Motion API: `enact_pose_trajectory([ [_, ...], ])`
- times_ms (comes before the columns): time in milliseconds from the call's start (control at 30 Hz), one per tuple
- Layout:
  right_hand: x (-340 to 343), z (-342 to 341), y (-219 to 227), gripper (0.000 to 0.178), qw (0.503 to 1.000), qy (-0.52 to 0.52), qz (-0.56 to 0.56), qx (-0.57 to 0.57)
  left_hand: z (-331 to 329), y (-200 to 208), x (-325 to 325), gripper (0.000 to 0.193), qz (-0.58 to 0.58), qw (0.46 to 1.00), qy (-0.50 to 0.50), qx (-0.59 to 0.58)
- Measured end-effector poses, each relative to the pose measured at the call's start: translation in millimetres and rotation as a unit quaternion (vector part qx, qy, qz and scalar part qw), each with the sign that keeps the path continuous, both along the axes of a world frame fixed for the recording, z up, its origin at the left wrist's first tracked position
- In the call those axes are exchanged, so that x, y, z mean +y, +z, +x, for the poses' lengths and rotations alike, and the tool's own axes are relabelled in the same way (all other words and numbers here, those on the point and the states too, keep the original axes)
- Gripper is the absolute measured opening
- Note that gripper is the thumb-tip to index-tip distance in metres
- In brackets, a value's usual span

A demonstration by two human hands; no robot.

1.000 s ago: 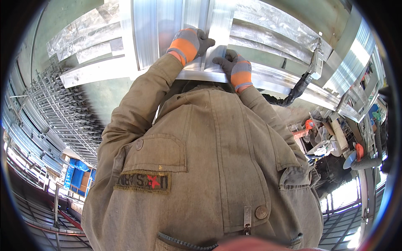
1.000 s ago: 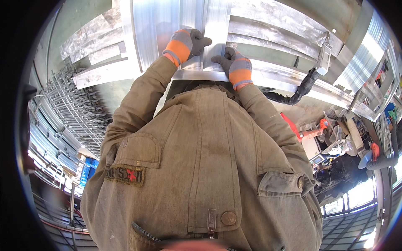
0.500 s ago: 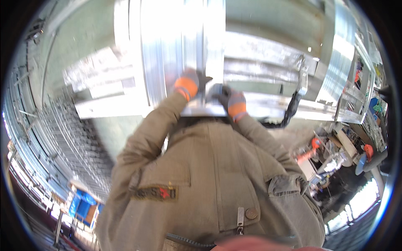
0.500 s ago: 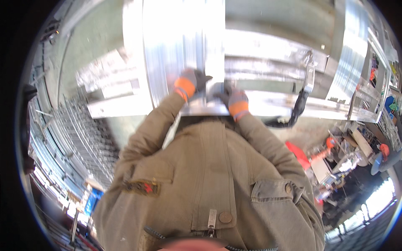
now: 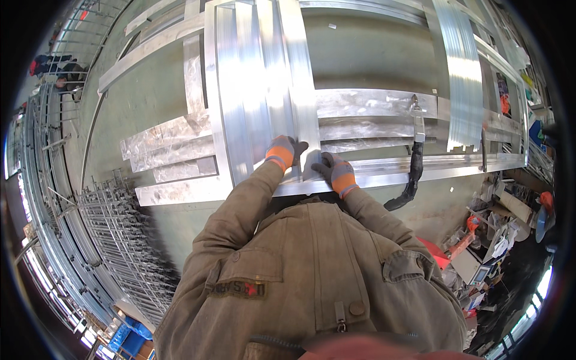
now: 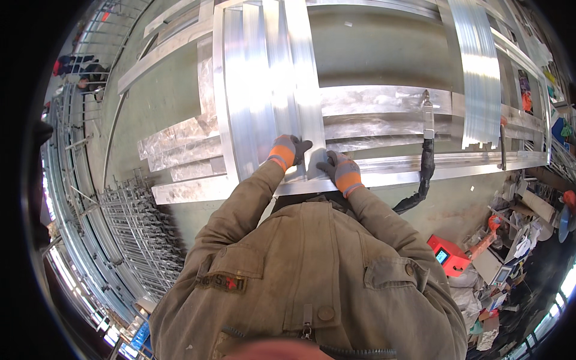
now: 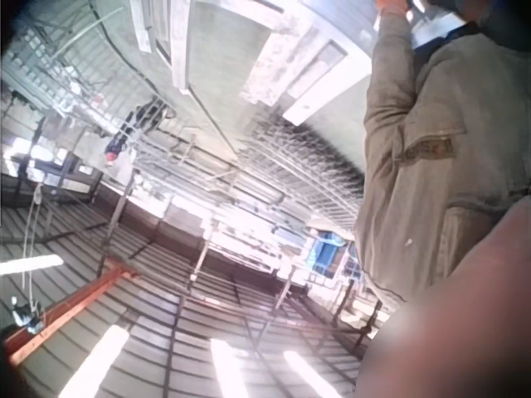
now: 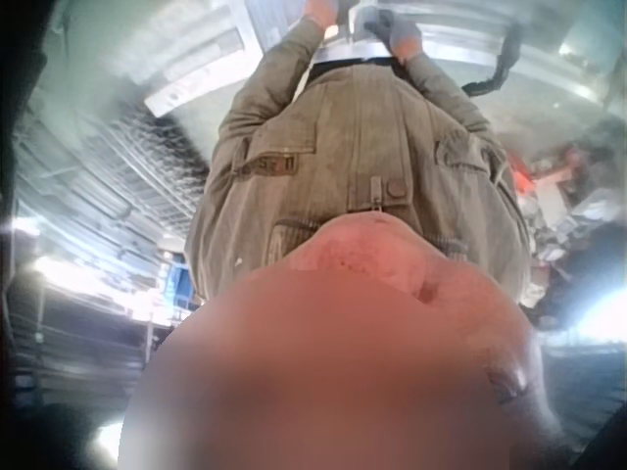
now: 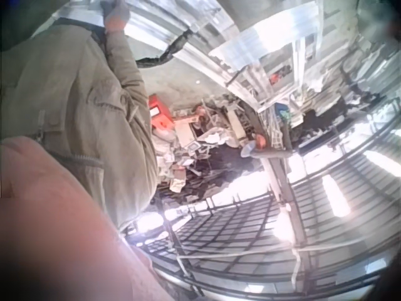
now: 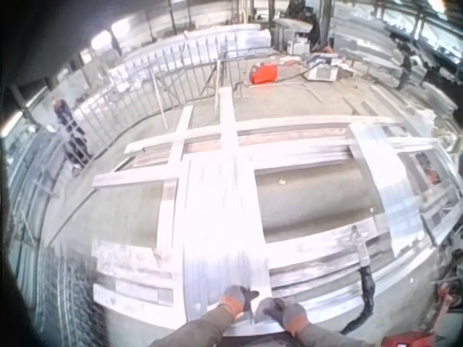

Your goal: The person aligns metal sheet pieces into a frame structure, taps them with a rubber mallet, and spot-welds the joints using a handheld welding tool. The person repeats this sequence across multiple sections of the frame.

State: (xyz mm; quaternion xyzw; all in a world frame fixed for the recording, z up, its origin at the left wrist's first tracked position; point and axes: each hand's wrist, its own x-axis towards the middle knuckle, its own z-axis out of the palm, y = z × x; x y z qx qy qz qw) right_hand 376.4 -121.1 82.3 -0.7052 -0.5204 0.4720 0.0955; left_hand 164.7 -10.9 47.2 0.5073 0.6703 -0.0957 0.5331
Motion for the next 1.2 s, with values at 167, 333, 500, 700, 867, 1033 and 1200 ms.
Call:
enact_pose_trajectory([
  [167, -4.4, 55.7, 63.9, 0.031, 0.972, -0.105, 0.210, 0.017, -2.8, 4.9, -6.2, 0.055, 0.057, 0.996, -0.071, -0.018],
  [333, -17.0, 304.0, 103.2, 0.019, 0.843, -0.265, 0.445, -0.148, 2.2, 3.9, -2.7, 0.058, -0.003, 0.999, 0.047, -0.013],
  [500, -44.7, 642.7, 67.0, 0.037, 0.741, -0.421, 0.388, -0.352, 22.8, 12.8, 0.1, 0.065, -0.003, 0.995, 0.074, 0.061],
  [700, -59.2, 828.9, -17.0, 0.069, 0.781, -0.247, 0.024, -0.573, 27.3, 22.0, 0.8, 0.071, -0.029, 0.992, 0.051, 0.114],
  [867, -23.2, 830.5, -32.1, 0.059, 0.796, -0.240, -0.126, -0.542, 35.6, 23.6, 4.1, 0.068, -0.059, 0.982, 0.104, 0.145],
  [1033, -19.6, 827.2, -38.1, 0.055, 0.780, -0.264, -0.130, -0.552, 37.8, 26.6, 1.9, 0.070, -0.041, 0.982, 0.101, 0.151],
  [1200, -27.0, 869.2, -58.6, 0.060, 0.784, -0.302, -0.100, -0.533, 36.8, 28.5, 1.4, 0.067, -0.051, 0.981, 0.100, 0.157],
])
